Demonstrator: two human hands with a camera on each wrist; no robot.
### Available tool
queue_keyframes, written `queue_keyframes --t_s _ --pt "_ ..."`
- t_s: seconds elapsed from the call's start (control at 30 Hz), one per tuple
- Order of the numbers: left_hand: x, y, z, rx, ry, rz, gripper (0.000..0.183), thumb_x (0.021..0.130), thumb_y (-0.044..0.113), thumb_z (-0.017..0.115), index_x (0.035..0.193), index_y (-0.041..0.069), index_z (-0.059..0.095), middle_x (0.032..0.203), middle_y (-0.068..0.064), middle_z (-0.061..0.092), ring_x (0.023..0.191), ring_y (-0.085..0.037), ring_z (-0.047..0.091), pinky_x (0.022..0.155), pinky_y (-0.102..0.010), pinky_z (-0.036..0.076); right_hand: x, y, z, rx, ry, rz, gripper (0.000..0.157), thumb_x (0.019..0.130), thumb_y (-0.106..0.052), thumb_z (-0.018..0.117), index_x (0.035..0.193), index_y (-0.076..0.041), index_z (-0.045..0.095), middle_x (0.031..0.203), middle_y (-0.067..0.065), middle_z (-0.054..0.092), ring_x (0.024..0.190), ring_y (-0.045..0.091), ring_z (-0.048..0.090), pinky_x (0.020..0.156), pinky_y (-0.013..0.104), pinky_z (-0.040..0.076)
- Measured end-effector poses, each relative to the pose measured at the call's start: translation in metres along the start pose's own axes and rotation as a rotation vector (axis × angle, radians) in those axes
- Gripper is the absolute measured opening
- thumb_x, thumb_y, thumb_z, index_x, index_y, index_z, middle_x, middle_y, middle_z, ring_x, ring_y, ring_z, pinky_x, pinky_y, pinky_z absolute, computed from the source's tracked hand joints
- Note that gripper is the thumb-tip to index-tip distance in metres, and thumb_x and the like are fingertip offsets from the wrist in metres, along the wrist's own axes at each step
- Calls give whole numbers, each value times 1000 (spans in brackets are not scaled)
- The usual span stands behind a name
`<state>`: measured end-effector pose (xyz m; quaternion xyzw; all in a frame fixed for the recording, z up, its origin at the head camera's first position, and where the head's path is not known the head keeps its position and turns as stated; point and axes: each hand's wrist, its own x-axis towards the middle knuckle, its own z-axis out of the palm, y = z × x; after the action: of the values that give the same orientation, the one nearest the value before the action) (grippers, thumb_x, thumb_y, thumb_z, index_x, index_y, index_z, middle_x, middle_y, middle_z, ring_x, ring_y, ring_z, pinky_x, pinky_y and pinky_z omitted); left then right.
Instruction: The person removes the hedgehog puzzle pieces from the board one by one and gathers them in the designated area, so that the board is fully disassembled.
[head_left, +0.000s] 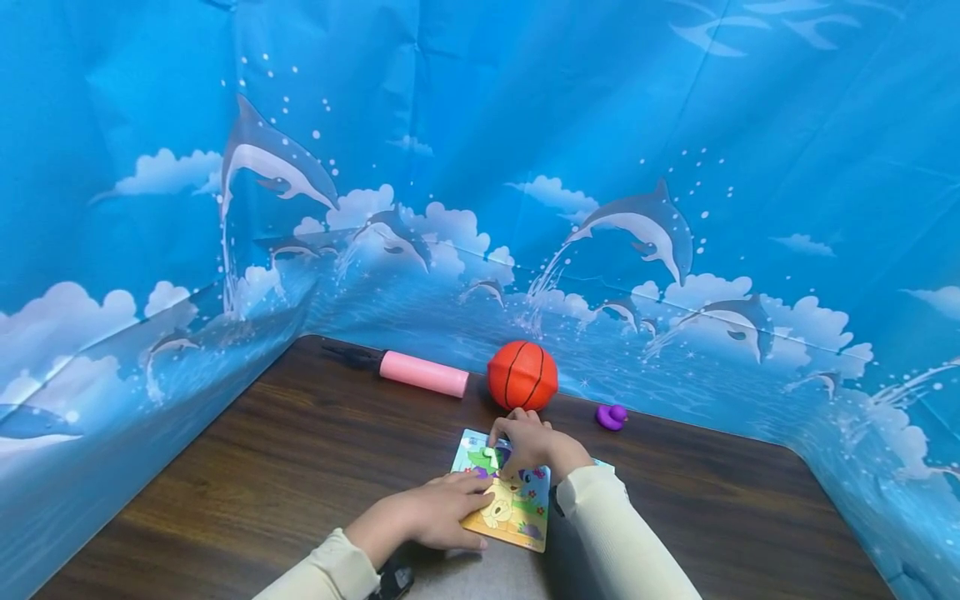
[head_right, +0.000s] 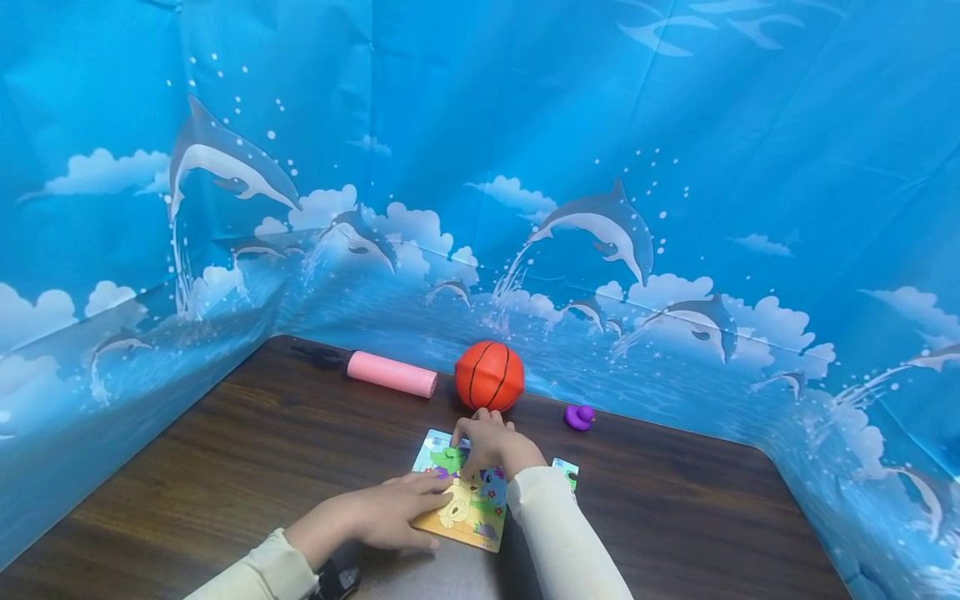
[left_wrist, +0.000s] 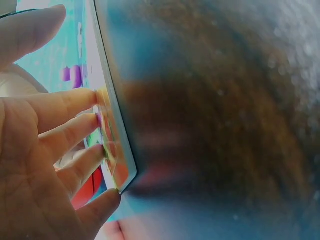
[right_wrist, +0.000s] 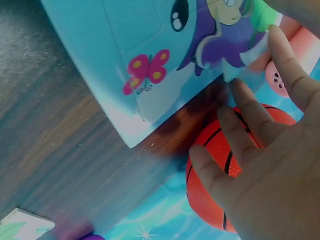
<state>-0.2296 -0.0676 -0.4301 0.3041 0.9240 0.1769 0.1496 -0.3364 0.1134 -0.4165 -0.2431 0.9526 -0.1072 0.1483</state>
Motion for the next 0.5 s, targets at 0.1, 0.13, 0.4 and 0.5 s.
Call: queue_keyframes --t_s 0.1,0.13,0.4,0.5 --pt "0 0 0 -10 -6 -4 64 91 48 65 144 14 53 156 0 39 148 -25 25 117 -47 25 -1 0 2 -5 34 -25 37 69 -17 90 94 -29 65 108 -2 50 107 23 40 97 53 36" --pt "-1 0 0 -13 -9 -4 64 91 48 64 145 15 53 156 0 39 148 -25 25 117 -47 25 -2 1 3 -5 47 -35 37 69 -17 90 94 -29 66 108 -3 51 106 22 41 95 52 37" --pt "0 -2 1 -9 -5 -1 65 91 49 64 145 15 52 157 1 37 148 -24 24 118 -47 25 -6 10 13 52 152 -123 34 71 -16 88 95 -27 66 99 -11 59 104 17 49 93 52 37" --pt "-1 -1 1 -7 -6 -2 65 91 48 65 145 14 52 157 0 38 148 -24 25 118 -46 24 -6 14 17 198 194 -115 31 76 -9 84 98 -23 66 97 -9 61 100 17 55 97 53 41"
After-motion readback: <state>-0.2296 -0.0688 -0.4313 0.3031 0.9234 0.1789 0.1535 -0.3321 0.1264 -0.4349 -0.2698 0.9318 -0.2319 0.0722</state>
